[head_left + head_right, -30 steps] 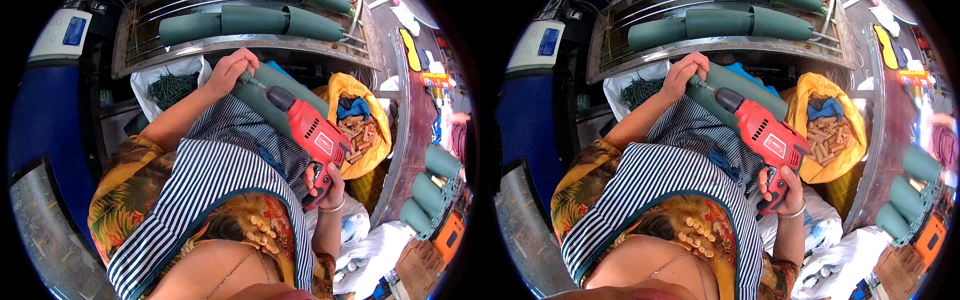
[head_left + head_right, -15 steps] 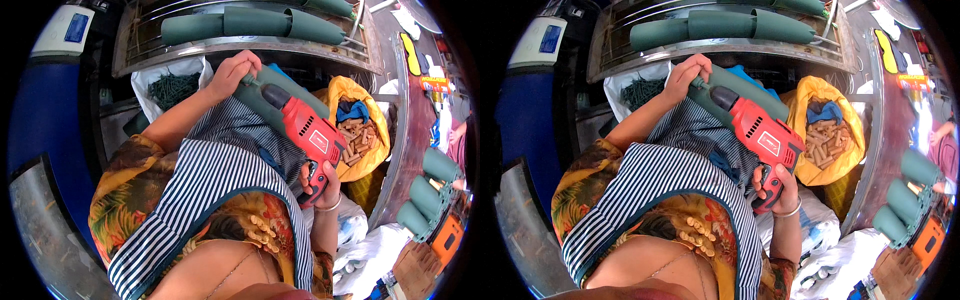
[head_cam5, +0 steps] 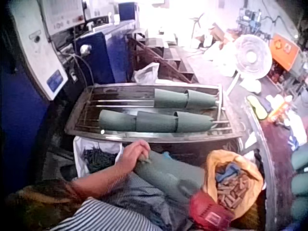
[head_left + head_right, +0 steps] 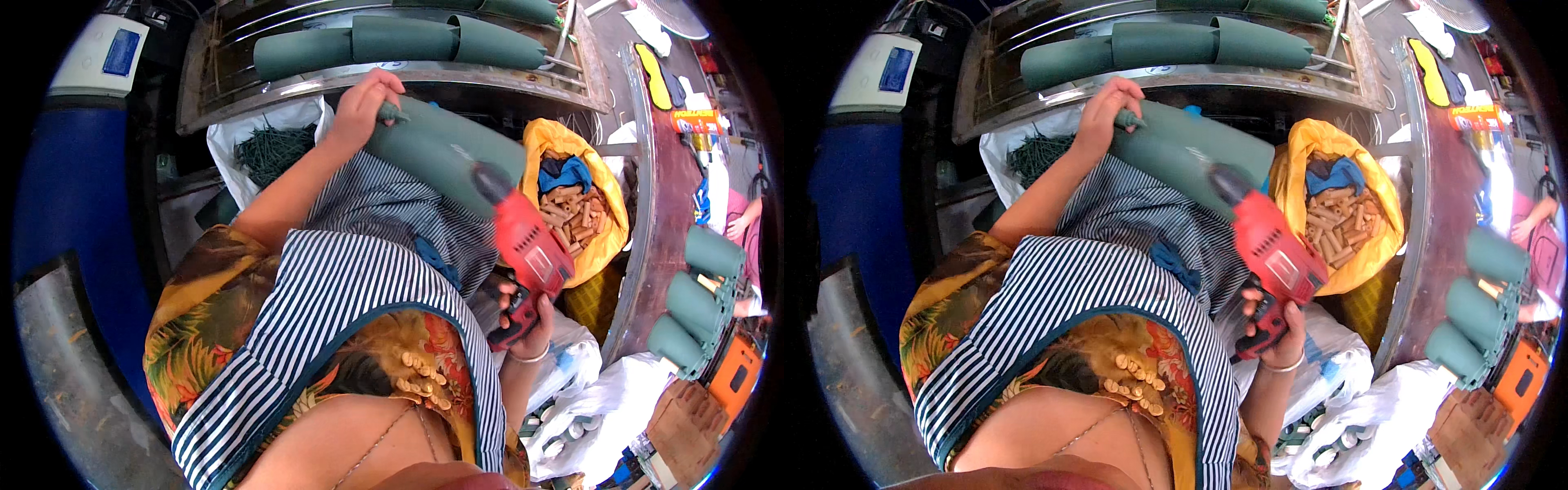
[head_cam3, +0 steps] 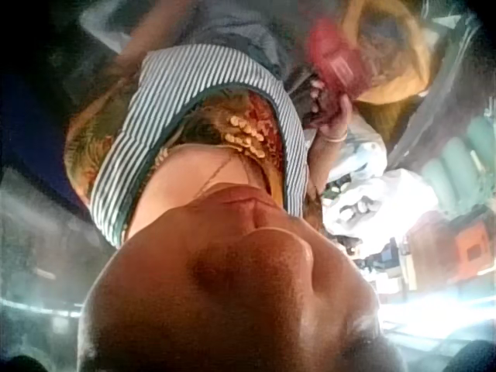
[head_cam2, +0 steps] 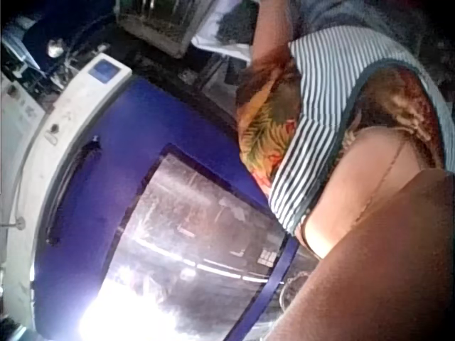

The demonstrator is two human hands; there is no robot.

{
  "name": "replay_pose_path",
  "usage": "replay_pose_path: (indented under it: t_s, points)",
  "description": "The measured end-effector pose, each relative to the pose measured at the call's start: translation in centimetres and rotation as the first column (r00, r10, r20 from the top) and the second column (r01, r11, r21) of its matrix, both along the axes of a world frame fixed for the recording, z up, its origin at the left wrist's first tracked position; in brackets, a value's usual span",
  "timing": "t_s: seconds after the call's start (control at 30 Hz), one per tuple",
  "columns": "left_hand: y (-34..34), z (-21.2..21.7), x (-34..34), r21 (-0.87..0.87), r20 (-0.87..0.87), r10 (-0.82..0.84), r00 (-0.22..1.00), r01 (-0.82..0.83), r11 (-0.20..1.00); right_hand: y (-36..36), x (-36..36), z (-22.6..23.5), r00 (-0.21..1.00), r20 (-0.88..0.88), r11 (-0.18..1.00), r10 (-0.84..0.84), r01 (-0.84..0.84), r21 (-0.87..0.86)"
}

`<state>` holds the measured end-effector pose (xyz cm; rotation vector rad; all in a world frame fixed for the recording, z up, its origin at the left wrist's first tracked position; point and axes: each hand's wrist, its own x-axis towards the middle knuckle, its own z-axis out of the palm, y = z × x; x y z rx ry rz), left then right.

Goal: The person picks up green cylindrical plastic components, uses a power drill to create a hole in each one, and inserts a wooden handle into the hole. They repeat this process for multiple items and place the finished assemblies into a large white bag.

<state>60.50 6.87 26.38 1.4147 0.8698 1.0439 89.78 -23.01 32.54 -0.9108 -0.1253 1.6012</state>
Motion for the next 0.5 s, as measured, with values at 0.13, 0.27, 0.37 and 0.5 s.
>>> replay_pose_path:
  t_s: [0.13,0.27,0.37,0.5]
  points:
    - [-0.7,1.8,0.0,-0.100,-0.024,-0.048,0.999,0.046,0.994,-4.3,5.2,-6.6,0.942,0.035,0.941,-0.334,0.331,0.073]
    - [-2.6,4.4,-0.7,-0.360,-0.145,-0.181,0.973,0.118,0.926,-3.4,8.9,-14.3,0.786,0.105,0.793,-0.609,0.609,0.037]
    - [-3.1,0.8,-2.0,-0.444,-0.174,-0.277,0.945,0.176,0.879,-3.9,14.4,-23.7,0.835,-0.172,0.815,-0.522,0.548,0.187]
    - [-3.7,-1.6,-1.4,0.049,-0.454,0.011,0.891,0.013,0.999,-1.0,15.3,-28.7,0.613,-0.366,0.603,-0.700,0.782,0.156]
